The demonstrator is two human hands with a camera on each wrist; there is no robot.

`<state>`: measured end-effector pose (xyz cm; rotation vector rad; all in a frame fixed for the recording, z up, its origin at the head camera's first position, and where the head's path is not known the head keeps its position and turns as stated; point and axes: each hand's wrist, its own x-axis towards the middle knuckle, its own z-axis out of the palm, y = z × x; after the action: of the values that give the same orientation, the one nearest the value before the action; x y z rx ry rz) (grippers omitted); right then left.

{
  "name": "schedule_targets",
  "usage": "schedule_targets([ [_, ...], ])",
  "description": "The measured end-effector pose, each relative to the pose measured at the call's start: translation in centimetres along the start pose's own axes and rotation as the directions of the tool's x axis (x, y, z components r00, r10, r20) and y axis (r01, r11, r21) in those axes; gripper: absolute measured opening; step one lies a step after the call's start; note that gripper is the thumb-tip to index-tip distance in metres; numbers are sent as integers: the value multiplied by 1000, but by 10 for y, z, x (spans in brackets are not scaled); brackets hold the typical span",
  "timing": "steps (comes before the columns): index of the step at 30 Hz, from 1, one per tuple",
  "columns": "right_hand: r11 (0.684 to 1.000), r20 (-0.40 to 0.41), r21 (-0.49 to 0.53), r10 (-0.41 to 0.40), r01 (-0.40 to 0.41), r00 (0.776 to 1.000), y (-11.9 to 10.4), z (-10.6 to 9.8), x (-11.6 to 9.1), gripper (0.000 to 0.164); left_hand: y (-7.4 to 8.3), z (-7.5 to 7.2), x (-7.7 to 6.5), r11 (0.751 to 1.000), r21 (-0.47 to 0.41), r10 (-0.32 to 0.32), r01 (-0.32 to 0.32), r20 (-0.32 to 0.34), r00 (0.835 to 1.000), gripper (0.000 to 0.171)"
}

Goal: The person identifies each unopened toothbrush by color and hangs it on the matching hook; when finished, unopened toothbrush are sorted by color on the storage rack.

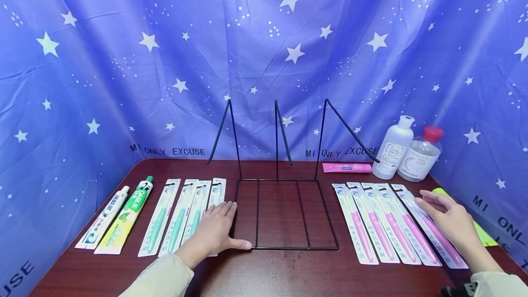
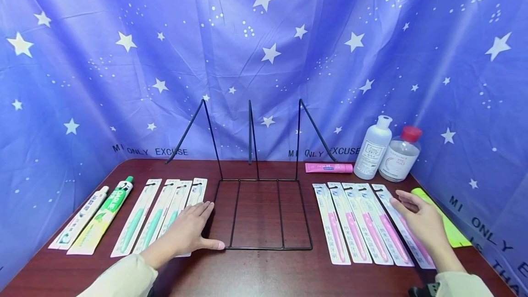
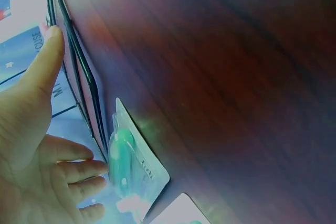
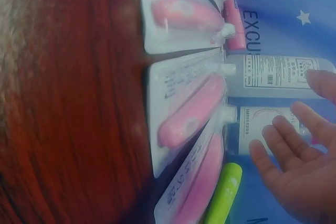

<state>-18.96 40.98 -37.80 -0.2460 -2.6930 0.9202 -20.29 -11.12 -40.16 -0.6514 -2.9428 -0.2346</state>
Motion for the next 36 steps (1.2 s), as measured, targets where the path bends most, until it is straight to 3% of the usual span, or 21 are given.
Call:
schedule_targets([
  [4, 1000, 41, 28, 10, -11, 999, 4, 0, 2, 67, -2, -1, 0, 1000, -17, 1, -1, 42, 999, 112],
  [12, 998, 139, -33, -41, 46, 989, 15, -4, 8, 60, -1, -2, 0, 1000, -26, 9, -7, 70, 997, 111],
  [19, 996, 240, -89, 12, 10, 971, 23, -9, 16, 66, 2, -4, 2, 999, -47, 22, -18, 90, 996, 112],
  [25, 995, 239, -98, 19, 5, 971, 28, -10, 19, 65, 3, -3, 7, 997, -71, 40, -33, 102, 994, 116],
  [36, 986, 291, -165, 11, 39, 957, 28, -12, 21, 67, 5, -6, 8, 994, -102, -11, 30, 181, 983, 117],
])
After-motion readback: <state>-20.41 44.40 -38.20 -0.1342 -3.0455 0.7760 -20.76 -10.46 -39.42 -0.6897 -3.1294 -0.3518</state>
